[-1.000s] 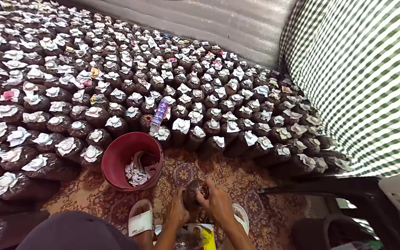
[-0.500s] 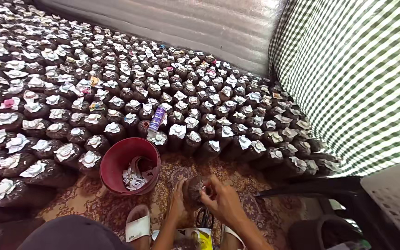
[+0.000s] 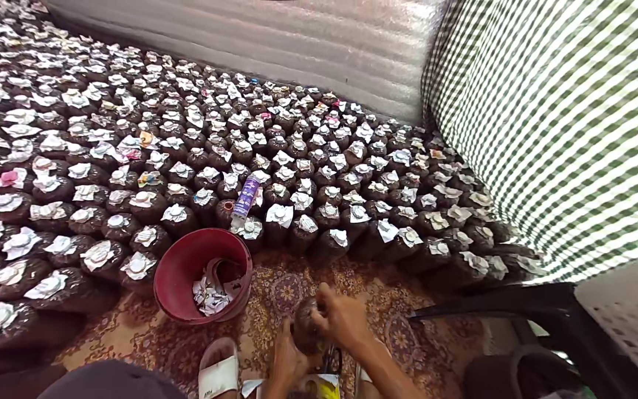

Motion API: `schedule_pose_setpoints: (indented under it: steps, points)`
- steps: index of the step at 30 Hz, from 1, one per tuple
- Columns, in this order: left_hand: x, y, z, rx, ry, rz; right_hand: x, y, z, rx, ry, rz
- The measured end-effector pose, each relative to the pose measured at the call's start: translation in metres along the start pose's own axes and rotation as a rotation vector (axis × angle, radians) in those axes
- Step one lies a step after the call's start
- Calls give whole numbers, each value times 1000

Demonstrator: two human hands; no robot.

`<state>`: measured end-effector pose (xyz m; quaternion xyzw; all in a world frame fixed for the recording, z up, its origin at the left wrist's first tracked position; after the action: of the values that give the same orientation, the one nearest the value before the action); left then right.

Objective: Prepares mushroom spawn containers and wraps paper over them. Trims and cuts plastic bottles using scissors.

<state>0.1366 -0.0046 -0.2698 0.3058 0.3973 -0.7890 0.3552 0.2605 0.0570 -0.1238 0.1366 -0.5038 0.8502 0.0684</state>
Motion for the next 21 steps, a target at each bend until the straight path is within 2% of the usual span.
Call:
schedule_pose_setpoints:
  steps: [2, 4, 10, 15, 18, 21]
  points:
    - [13, 7, 4, -51, 56, 195, 24, 12, -11, 17, -84, -18]
    - [21, 8, 0, -82, 78, 247, 26, 18, -13, -21, -75, -70]
    - [24, 2, -24, 4, -10, -96, -18, 44, -3, -45, 103, -148]
    - [24, -1, -19, -2, -28, -124, -20, 70, -3, -71, 156, -200]
    - [21, -3, -17, 10, -25, -135, -28, 72, -2, 40, 160, -271]
    - [13, -7, -16, 16, -22, -164, -37, 75, 2, 77, 131, -387]
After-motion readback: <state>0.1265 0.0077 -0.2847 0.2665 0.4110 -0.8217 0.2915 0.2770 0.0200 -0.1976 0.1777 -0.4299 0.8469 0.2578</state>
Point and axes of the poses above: each hand's wrist, its own z-axis away from the middle knuckle, its own y-axis out of the palm, x = y × z, the point moved 6 cm from there along -z, towards the middle knuckle, and after that the axes turned 5 degrees about x, right-handed, at the moved point
